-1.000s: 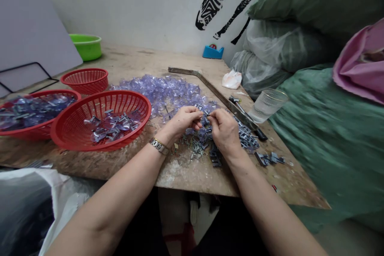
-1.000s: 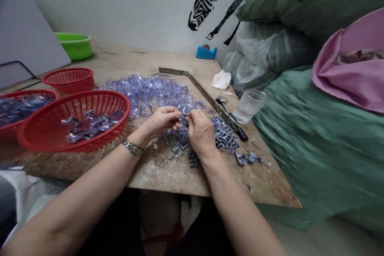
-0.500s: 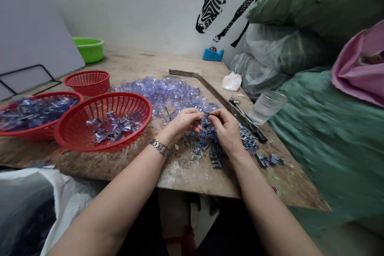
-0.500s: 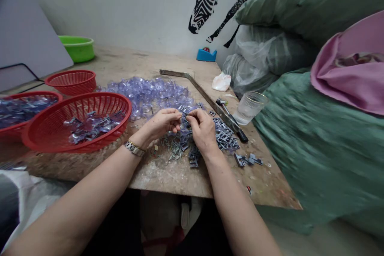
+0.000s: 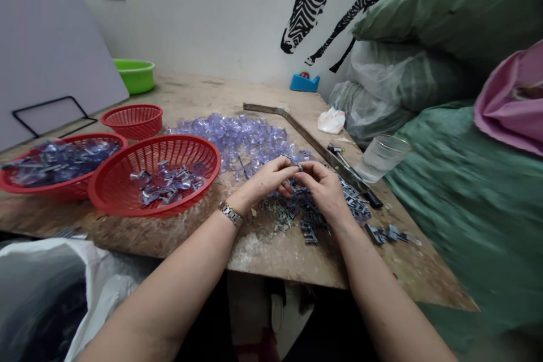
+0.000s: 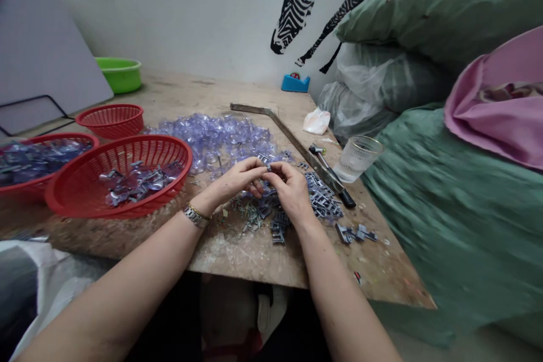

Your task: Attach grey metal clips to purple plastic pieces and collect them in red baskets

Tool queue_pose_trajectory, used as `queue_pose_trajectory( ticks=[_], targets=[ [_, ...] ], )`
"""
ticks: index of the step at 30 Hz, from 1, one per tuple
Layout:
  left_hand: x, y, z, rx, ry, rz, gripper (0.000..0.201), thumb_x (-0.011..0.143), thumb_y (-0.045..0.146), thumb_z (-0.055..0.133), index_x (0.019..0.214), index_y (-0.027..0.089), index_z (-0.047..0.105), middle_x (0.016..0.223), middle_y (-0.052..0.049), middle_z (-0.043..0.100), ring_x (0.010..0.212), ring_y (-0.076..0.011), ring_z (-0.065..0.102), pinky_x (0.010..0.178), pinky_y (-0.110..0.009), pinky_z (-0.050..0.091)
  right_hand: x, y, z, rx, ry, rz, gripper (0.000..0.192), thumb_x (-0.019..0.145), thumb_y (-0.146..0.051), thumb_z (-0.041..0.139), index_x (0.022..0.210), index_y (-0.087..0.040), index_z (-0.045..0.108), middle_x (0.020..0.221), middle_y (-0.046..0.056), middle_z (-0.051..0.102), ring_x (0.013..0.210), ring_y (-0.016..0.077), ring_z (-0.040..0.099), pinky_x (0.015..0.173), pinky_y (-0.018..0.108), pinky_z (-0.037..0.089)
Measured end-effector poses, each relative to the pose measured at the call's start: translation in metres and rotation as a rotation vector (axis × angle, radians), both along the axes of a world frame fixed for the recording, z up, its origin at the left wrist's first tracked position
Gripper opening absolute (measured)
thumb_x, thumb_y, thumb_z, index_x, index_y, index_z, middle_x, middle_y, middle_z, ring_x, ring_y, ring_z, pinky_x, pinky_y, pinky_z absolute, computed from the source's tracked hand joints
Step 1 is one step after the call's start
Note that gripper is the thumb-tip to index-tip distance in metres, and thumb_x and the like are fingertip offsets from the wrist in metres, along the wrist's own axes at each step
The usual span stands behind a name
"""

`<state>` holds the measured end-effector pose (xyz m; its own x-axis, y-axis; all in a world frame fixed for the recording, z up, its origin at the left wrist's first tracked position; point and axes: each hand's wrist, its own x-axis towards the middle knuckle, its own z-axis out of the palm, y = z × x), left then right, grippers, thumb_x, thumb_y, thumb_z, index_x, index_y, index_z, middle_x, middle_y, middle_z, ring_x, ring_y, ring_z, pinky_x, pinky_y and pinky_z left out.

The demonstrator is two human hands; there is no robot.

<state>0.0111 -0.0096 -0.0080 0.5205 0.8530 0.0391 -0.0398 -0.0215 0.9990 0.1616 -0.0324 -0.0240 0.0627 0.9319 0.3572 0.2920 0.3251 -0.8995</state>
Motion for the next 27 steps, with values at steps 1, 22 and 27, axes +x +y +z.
queue_pose_trajectory(
  ticks=[1,22,27],
  targets=[
    [0.000,0.000,-0.001,0.016,0.002,-0.006,0.018,0.087,0.031,0.055,0.080,0.016,0.047,0.069,0.004,0.052,0.053,-0.0070,0.059,0.052,-0.019,0.051,0.000,0.000,0.000,-0.007,0.017,0.006,0.020,0.069,-0.035,0.066,0.081,-0.019,0.066,0.076,0.000,0.067,0.071,0.0158,0.059,0.070,0.030,0.046],
    [0.001,0.008,-0.008,0.007,-0.073,-0.111,0.019,0.089,0.028,0.049,0.075,0.015,0.046,0.054,0.003,0.053,0.045,-0.0060,0.054,0.046,-0.016,0.045,0.003,-0.003,0.003,0.023,-0.026,0.007,0.018,0.071,-0.037,0.066,0.077,-0.020,0.065,0.072,0.000,0.065,0.069,0.0158,0.058,0.069,0.030,0.045],
    [0.001,0.007,-0.007,0.041,-0.040,-0.139,0.023,0.089,0.033,0.050,0.075,0.016,0.044,0.054,0.003,0.053,0.044,-0.0074,0.053,0.046,-0.018,0.044,0.000,-0.002,0.003,-0.014,0.090,0.008,0.025,0.065,-0.041,0.074,0.068,-0.020,0.059,0.064,-0.002,0.059,0.061,0.0136,0.054,0.062,0.027,0.044]
  ],
)
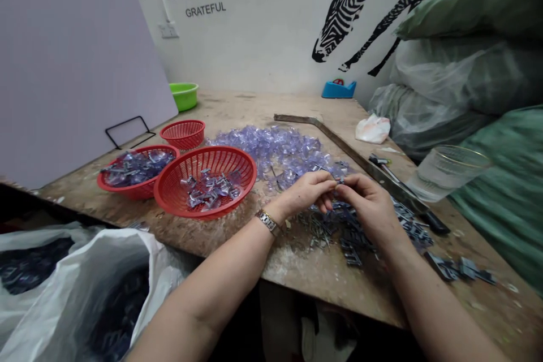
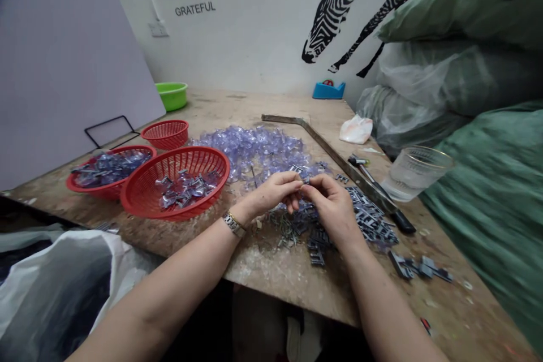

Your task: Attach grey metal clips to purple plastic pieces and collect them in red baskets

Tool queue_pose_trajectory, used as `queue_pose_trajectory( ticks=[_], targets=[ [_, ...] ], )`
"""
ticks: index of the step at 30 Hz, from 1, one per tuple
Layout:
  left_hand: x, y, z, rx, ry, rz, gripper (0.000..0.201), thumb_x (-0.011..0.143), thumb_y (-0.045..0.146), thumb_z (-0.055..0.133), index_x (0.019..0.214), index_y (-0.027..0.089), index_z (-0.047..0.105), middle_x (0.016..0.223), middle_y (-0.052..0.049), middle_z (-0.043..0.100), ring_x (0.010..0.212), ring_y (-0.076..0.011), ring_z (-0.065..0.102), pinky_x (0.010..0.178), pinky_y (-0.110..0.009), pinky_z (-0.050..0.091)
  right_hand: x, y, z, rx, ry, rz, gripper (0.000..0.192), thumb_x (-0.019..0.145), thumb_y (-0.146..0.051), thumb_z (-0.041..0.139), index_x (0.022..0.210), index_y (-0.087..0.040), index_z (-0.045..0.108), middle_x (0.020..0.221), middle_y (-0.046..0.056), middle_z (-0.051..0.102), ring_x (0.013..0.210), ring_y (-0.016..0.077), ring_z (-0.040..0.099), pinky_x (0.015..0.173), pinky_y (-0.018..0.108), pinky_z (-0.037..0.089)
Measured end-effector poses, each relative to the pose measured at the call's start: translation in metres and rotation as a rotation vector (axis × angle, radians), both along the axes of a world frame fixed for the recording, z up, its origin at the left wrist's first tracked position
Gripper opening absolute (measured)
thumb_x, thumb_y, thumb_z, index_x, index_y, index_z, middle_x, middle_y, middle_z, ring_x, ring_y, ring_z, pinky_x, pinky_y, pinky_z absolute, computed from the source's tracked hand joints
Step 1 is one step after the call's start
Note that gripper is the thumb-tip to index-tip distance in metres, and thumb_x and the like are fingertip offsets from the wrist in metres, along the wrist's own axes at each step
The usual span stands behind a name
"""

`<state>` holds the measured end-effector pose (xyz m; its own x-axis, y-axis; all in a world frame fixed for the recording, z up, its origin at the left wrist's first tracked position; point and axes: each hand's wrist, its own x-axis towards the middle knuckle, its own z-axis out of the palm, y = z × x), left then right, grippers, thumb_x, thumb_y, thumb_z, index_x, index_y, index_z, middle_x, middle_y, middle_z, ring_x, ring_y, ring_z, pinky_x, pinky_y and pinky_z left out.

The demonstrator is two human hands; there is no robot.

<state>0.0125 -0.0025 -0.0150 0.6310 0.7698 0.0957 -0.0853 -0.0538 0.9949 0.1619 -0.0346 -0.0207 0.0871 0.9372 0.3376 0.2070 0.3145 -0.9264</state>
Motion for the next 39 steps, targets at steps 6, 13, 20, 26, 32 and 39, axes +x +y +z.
queue_pose_trajectory(
  ticks=[6,13,20,26,32,39],
  targets=[
    [-0.003,-0.003,0.002,0.064,0.047,-0.001,0.024,0.090,0.034,0.049,0.073,0.016,0.045,0.053,0.004,0.052,0.043,-0.0058,0.051,0.045,-0.017,0.041,0.000,0.000,-0.001,-0.038,0.061,0.032,0.031,0.065,-0.046,0.075,0.064,-0.021,0.057,0.058,-0.003,0.055,0.055,0.0124,0.050,0.053,0.025,0.042],
    [0.005,-0.002,-0.004,0.053,0.005,0.072,0.019,0.089,0.029,0.048,0.076,0.016,0.045,0.055,0.005,0.052,0.045,-0.0059,0.053,0.046,-0.017,0.044,-0.001,0.002,-0.003,0.063,-0.028,-0.057,0.024,0.069,-0.042,0.071,0.073,-0.020,0.062,0.069,-0.001,0.062,0.064,0.0148,0.056,0.064,0.029,0.047],
    [0.006,-0.002,-0.005,0.072,-0.035,0.127,0.019,0.086,0.033,0.051,0.077,0.016,0.047,0.062,0.005,0.053,0.053,-0.0071,0.057,0.051,-0.018,0.049,-0.003,-0.004,-0.003,0.277,-0.301,-0.264,0.024,0.074,-0.035,0.067,0.090,-0.021,0.058,0.079,0.002,0.062,0.069,0.0177,0.060,0.072,0.034,0.049],
    [0.001,0.001,-0.006,0.106,-0.007,0.116,0.019,0.085,0.035,0.051,0.078,0.017,0.048,0.063,0.004,0.053,0.054,-0.0085,0.058,0.052,-0.020,0.049,-0.003,-0.006,-0.001,0.359,-0.435,-0.256,0.012,0.080,-0.031,0.062,0.086,-0.023,0.056,0.082,0.003,0.063,0.072,0.0186,0.060,0.072,0.033,0.049],
    [0.002,0.000,-0.005,0.108,0.043,0.129,0.016,0.086,0.029,0.048,0.076,0.017,0.047,0.060,0.004,0.054,0.052,-0.0094,0.057,0.052,-0.020,0.048,-0.002,-0.007,0.001,0.377,-0.504,-0.241,0.006,0.080,-0.027,0.059,0.081,-0.023,0.054,0.078,0.002,0.060,0.072,0.0190,0.057,0.071,0.032,0.046],
    [0.005,-0.003,-0.003,0.079,0.022,0.130,0.018,0.088,0.028,0.049,0.073,0.017,0.046,0.054,0.004,0.054,0.045,-0.0077,0.054,0.048,-0.018,0.046,-0.002,-0.008,0.004,0.349,-0.496,-0.245,0.005,0.079,-0.025,0.057,0.077,-0.023,0.053,0.075,0.002,0.059,0.071,0.0187,0.056,0.070,0.032,0.044]
  ],
)
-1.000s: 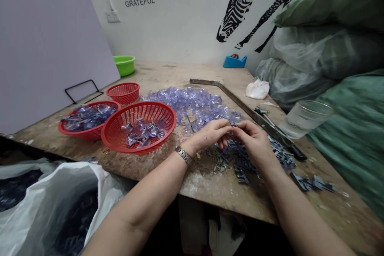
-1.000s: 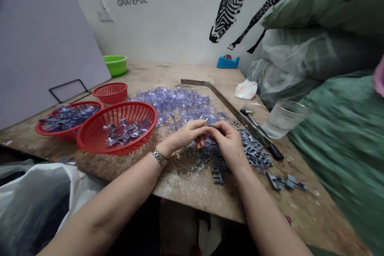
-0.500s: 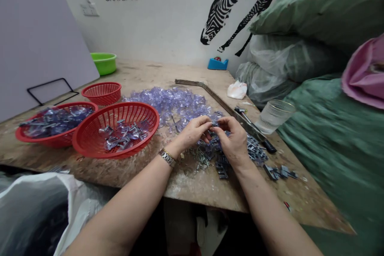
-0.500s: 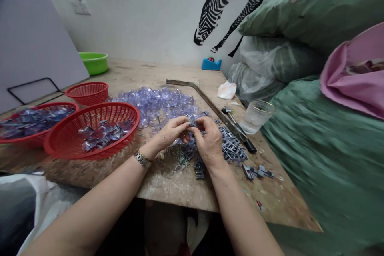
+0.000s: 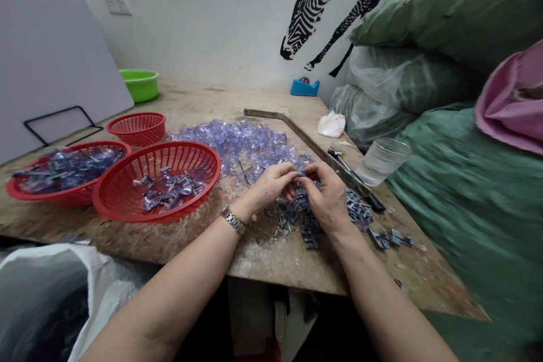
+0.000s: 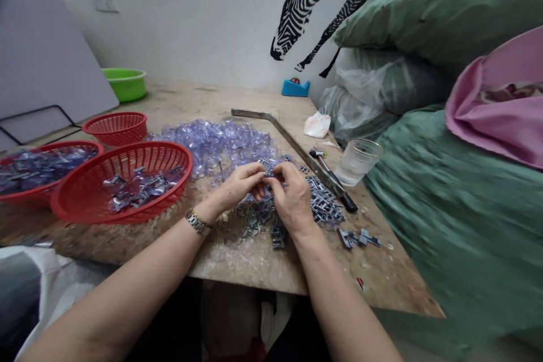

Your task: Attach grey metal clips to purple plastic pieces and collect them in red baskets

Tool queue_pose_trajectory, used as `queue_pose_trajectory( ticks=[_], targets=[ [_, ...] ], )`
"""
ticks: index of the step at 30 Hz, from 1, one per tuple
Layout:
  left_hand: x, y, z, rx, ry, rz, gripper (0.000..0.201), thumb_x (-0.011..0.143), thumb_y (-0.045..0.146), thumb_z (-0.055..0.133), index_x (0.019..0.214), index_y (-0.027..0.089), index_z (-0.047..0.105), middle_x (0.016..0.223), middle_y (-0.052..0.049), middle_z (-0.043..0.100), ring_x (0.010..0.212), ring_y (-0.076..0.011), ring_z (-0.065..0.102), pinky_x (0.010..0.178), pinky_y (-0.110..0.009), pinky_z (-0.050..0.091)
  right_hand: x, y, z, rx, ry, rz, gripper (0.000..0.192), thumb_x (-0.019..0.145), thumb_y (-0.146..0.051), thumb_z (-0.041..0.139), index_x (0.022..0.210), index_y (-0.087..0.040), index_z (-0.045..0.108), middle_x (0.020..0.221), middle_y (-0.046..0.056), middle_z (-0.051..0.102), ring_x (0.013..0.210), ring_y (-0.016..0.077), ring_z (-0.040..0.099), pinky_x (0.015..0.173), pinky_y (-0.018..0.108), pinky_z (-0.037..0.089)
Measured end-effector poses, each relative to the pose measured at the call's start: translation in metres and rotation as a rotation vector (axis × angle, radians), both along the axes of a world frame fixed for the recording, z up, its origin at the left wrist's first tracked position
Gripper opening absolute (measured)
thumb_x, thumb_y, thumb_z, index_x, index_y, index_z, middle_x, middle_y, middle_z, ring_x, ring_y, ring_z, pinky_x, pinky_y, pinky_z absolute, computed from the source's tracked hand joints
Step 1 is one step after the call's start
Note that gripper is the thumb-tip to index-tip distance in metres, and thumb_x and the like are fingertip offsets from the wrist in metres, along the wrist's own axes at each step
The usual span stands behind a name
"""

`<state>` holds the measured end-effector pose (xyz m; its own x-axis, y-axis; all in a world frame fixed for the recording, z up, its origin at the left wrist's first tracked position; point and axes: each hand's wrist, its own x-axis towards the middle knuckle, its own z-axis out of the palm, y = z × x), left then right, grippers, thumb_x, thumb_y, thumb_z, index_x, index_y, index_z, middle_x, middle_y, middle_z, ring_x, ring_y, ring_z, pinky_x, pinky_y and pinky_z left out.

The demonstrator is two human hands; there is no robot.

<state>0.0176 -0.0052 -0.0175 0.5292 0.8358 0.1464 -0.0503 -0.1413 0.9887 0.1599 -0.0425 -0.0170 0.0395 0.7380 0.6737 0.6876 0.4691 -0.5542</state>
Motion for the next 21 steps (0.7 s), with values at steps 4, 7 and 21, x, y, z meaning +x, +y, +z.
queue_pose_trajectory(
  ticks=[4,7,21],
  targets=[
    [0.000,-0.003,0.002,-0.003,0.000,0.011,0.016,0.089,0.026,0.047,0.075,0.017,0.047,0.054,0.004,0.055,0.046,-0.0077,0.055,0.049,-0.018,0.047,0.000,0.001,-0.001,0.008,0.069,0.020,0.006,0.080,-0.028,0.058,0.082,-0.022,0.056,0.079,0.003,0.062,0.074,0.0191,0.058,0.072,0.032,0.047],
    [0.001,-0.005,0.004,-0.043,-0.092,-0.006,0.018,0.087,0.031,0.052,0.077,0.017,0.047,0.058,0.004,0.055,0.049,-0.0078,0.057,0.050,-0.018,0.048,0.001,0.001,-0.001,0.013,0.120,0.020,0.016,0.081,-0.033,0.060,0.093,-0.022,0.058,0.085,0.004,0.064,0.077,0.0196,0.060,0.074,0.034,0.048],
    [-0.071,0.009,0.053,0.140,-0.967,0.765,0.017,0.093,0.040,0.051,0.105,0.033,0.060,0.071,0.004,0.063,0.058,-0.0047,0.056,0.053,-0.016,0.042,0.007,0.010,-0.010,-0.076,-0.018,-0.007,0.011,0.085,-0.029,0.054,0.082,-0.022,0.061,0.083,0.006,0.067,0.081,0.0218,0.063,0.078,0.035,0.047]
  ],
)
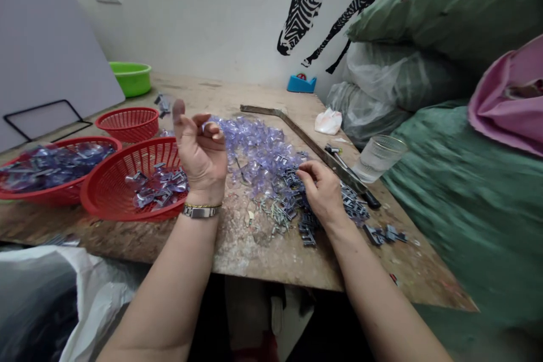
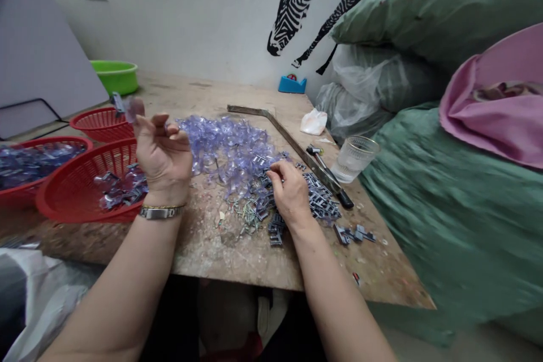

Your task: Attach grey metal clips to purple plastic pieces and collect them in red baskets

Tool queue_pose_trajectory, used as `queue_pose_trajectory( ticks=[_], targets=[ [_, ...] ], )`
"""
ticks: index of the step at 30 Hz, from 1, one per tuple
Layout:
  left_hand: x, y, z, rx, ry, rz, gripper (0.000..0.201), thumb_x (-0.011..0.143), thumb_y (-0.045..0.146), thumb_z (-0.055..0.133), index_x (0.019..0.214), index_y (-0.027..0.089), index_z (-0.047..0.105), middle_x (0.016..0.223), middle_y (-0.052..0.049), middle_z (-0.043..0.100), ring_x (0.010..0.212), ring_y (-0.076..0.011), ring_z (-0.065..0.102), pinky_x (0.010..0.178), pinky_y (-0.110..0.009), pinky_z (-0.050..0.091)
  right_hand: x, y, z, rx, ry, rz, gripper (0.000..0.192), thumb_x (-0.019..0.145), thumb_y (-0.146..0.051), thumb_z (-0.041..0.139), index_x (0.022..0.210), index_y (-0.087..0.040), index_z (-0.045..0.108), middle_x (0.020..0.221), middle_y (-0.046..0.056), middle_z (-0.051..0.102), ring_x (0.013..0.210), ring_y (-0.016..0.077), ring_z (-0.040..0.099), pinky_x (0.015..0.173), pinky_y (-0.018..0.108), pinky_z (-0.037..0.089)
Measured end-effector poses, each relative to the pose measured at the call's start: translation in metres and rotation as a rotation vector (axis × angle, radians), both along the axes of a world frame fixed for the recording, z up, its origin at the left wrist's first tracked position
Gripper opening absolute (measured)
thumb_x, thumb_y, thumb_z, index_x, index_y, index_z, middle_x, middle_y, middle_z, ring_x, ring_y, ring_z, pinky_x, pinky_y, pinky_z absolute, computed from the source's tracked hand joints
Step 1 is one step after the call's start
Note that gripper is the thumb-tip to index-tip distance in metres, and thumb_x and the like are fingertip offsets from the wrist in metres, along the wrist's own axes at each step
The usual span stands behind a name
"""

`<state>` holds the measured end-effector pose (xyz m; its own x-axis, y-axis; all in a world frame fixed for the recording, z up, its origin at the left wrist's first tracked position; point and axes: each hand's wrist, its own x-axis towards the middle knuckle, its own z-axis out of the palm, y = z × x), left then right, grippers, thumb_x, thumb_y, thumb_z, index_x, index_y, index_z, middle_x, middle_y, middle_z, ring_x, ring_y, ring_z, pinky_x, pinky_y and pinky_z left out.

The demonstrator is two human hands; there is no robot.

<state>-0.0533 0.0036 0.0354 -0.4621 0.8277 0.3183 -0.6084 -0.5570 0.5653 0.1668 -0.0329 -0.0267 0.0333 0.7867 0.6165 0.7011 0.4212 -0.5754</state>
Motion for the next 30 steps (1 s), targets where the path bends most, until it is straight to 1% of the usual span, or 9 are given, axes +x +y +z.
queue_pose_trajectory(
  ticks=[2,5,10,14,19,22,26,28,30],
  targets=[
    [-0.004,0.001,0.000,-0.002,0.021,0.010,0.022,0.092,0.045,0.050,0.107,0.034,0.061,0.070,0.004,0.063,0.060,-0.0053,0.057,0.053,-0.016,0.041,0.002,0.002,-0.004,-0.029,-0.106,0.005,0.011,0.085,-0.026,0.053,0.080,-0.022,0.062,0.082,0.006,0.067,0.083,0.0227,0.062,0.079,0.036,0.047],
    [-0.002,0.002,-0.001,-0.012,0.081,-0.021,0.025,0.090,0.049,0.051,0.103,0.031,0.062,0.067,0.003,0.062,0.060,-0.0062,0.057,0.051,-0.017,0.040,0.005,0.006,-0.013,-0.081,-0.246,0.023,0.012,0.086,-0.024,0.053,0.085,-0.021,0.065,0.087,0.008,0.069,0.087,0.0248,0.062,0.081,0.039,0.047],
    [0.020,0.002,-0.007,-0.089,0.134,-0.150,0.018,0.089,0.040,0.056,0.089,0.023,0.062,0.062,0.004,0.059,0.053,-0.0053,0.055,0.048,-0.017,0.039,0.007,0.008,-0.023,-0.088,-0.409,-0.002,0.019,0.085,-0.019,0.055,0.097,-0.022,0.069,0.094,0.010,0.069,0.093,0.0267,0.060,0.085,0.041,0.046],
    [0.041,-0.002,-0.019,-0.204,0.284,-0.342,0.013,0.086,0.031,0.059,0.083,0.018,0.057,0.062,0.005,0.058,0.050,-0.0038,0.055,0.046,-0.014,0.040,0.002,0.004,-0.020,-0.122,-0.522,-0.090,0.021,0.086,-0.019,0.055,0.099,-0.023,0.071,0.095,0.010,0.068,0.094,0.0264,0.059,0.085,0.040,0.046],
    [0.054,-0.005,-0.031,-0.286,0.521,-0.482,0.007,0.085,0.020,0.054,0.080,0.015,0.055,0.060,0.004,0.057,0.046,-0.0046,0.055,0.043,-0.014,0.040,-0.005,-0.003,-0.008,-0.315,-0.675,-0.173,0.028,0.093,-0.025,0.047,0.109,-0.025,0.069,0.109,0.008,0.069,0.102,0.0266,0.057,0.083,0.039,0.045],
    [0.056,-0.004,-0.034,-0.312,0.629,-0.486,0.008,0.085,0.017,0.052,0.077,0.015,0.054,0.059,0.004,0.056,0.045,-0.0053,0.053,0.041,-0.015,0.039,-0.005,-0.004,-0.004,-0.356,-0.692,-0.169,0.028,0.093,-0.025,0.047,0.110,-0.025,0.069,0.112,0.007,0.069,0.104,0.0257,0.057,0.084,0.037,0.045],
    [0.056,0.000,-0.040,-0.334,0.791,-0.453,0.011,0.084,0.018,0.050,0.074,0.015,0.053,0.060,0.004,0.054,0.046,-0.0062,0.053,0.043,-0.016,0.039,-0.004,-0.003,-0.006,-0.340,-0.653,-0.146,0.026,0.091,-0.022,0.048,0.105,-0.022,0.071,0.112,0.008,0.070,0.104,0.0258,0.057,0.086,0.038,0.045],
    [0.056,0.003,-0.045,-0.321,0.932,-0.390,0.012,0.084,0.017,0.050,0.073,0.015,0.055,0.061,0.003,0.055,0.050,-0.0073,0.052,0.048,-0.018,0.041,-0.002,-0.001,-0.008,-0.313,-0.610,-0.135,0.026,0.090,-0.021,0.048,0.104,-0.020,0.071,0.110,0.009,0.070,0.103,0.0262,0.058,0.087,0.039,0.045],
    [0.056,0.006,-0.050,-0.275,1.133,-0.267,0.013,0.082,0.015,0.051,0.072,0.015,0.058,0.064,0.001,0.058,0.058,-0.0096,0.055,0.057,-0.020,0.045,0.000,0.001,-0.011,-0.275,-0.551,-0.124,0.026,0.089,-0.019,0.049,0.103,-0.018,0.071,0.108,0.010,0.071,0.102,0.0258,0.059,0.088,0.039,0.046]
  ],
)
